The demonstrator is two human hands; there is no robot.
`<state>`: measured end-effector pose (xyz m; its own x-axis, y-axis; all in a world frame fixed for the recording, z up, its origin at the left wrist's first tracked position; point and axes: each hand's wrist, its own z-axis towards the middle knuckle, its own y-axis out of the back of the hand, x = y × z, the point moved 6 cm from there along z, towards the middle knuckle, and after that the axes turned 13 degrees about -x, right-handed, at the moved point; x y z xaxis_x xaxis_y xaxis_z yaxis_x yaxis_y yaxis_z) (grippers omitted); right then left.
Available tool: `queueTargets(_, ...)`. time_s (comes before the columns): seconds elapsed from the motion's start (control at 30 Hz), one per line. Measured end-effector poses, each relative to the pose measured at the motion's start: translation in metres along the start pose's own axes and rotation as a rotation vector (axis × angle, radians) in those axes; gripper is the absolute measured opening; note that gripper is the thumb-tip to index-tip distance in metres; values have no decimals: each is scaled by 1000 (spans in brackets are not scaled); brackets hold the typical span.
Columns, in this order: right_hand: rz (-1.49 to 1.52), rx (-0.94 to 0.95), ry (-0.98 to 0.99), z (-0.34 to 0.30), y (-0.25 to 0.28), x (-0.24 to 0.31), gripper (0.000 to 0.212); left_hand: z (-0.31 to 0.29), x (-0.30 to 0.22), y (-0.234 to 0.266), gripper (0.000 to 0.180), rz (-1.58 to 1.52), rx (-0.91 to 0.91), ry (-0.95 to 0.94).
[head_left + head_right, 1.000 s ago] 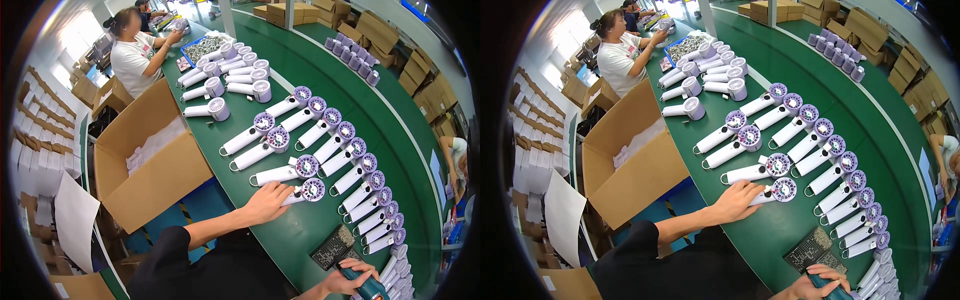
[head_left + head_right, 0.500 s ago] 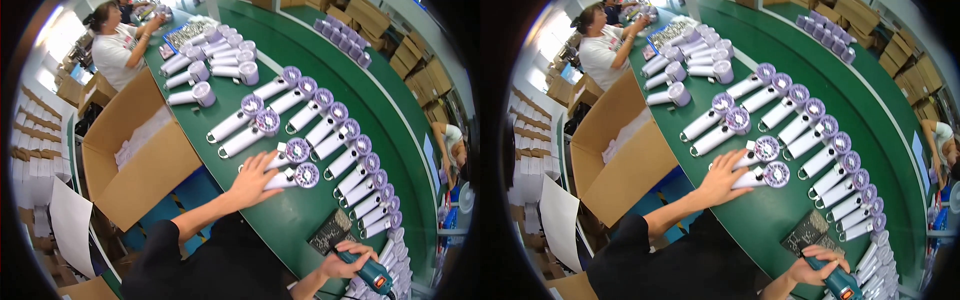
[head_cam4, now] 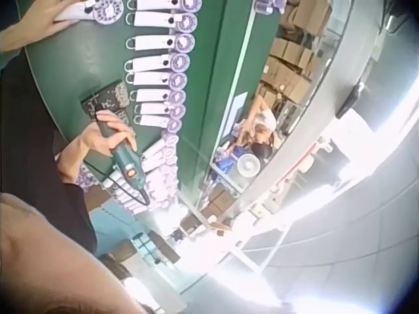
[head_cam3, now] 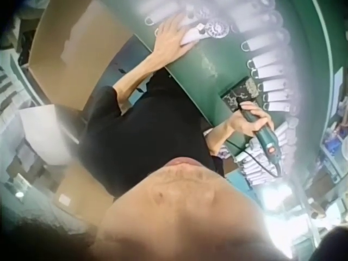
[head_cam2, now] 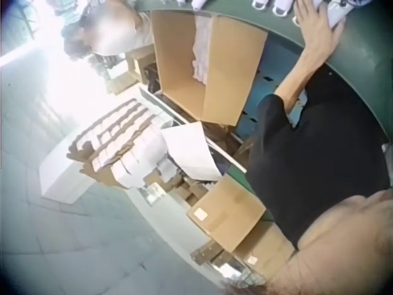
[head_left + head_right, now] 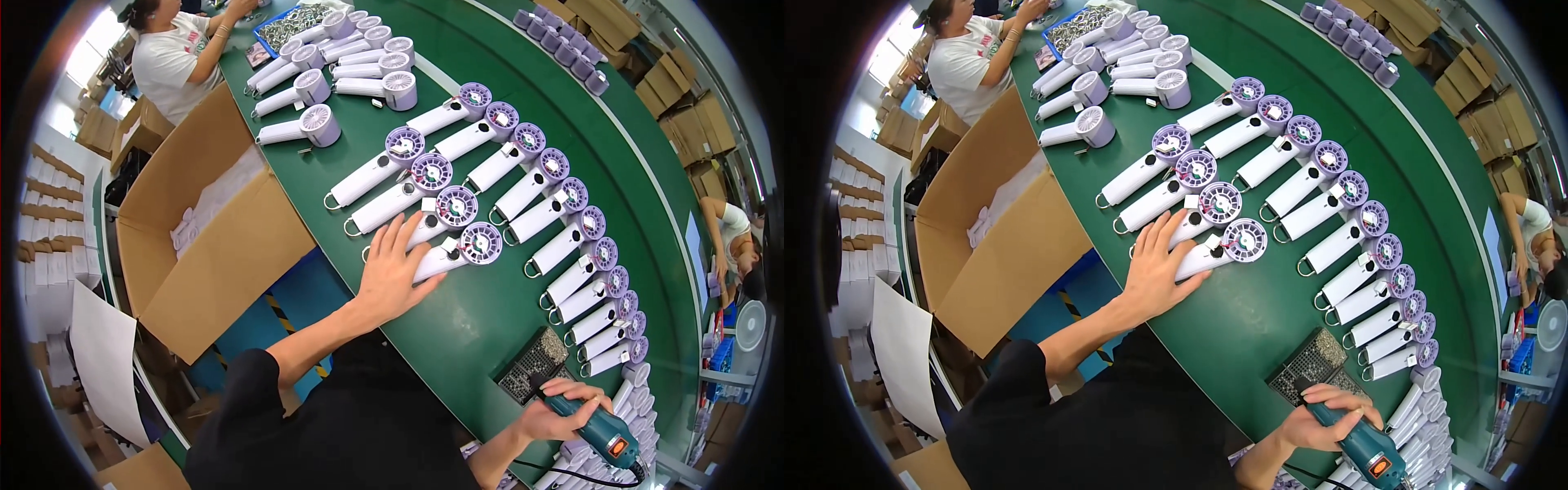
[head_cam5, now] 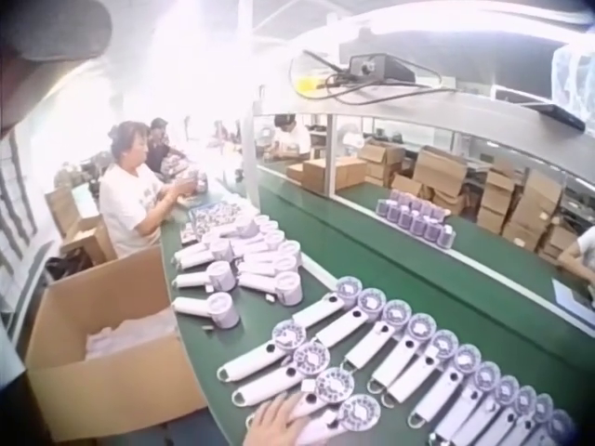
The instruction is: Assembling portable electric fans using an electric screwdriver on a production line.
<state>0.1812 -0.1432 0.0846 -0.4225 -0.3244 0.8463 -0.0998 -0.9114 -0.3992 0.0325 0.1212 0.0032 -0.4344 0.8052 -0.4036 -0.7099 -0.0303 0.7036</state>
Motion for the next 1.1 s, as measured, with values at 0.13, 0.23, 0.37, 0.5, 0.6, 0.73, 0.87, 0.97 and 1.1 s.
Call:
queueTargets(0.13,-36,-25,-10,-1,-2,-2,22,-3,2,-3,45,5,14,23)
queueTargets(0.23,-40,1,-14,1,-4,-6,21,-4,8,-2,50,-1,52,31)
queueTargets(0.37,-60,-4,0,-1,-11,-7,20,14,14,29,57,-42,-3,-4)
queueTargets(0.5,-55,-30,-1,-3,-13,-6,21,76,95,81,40,113,-364,-23)
queueTargets(0.6,-32,-33,0,-7,-18,-4,19,99,188,92,47,357,-335,43)
queueTargets(0.73,-5,-30,10,-6,-9,2,18,83,270,102,62,549,-128,43)
queueTargets(0.87,-39,-44,5,-3,-10,6,18,88,294,80,53,482,149,201)
queueTargets(0.97,-22,-69,1,1,-7,8,18,93,285,89,45,518,233,217)
queueTargets(1.1,-27,-125,30,8,1,12,17,97,253,115,43,417,150,339)
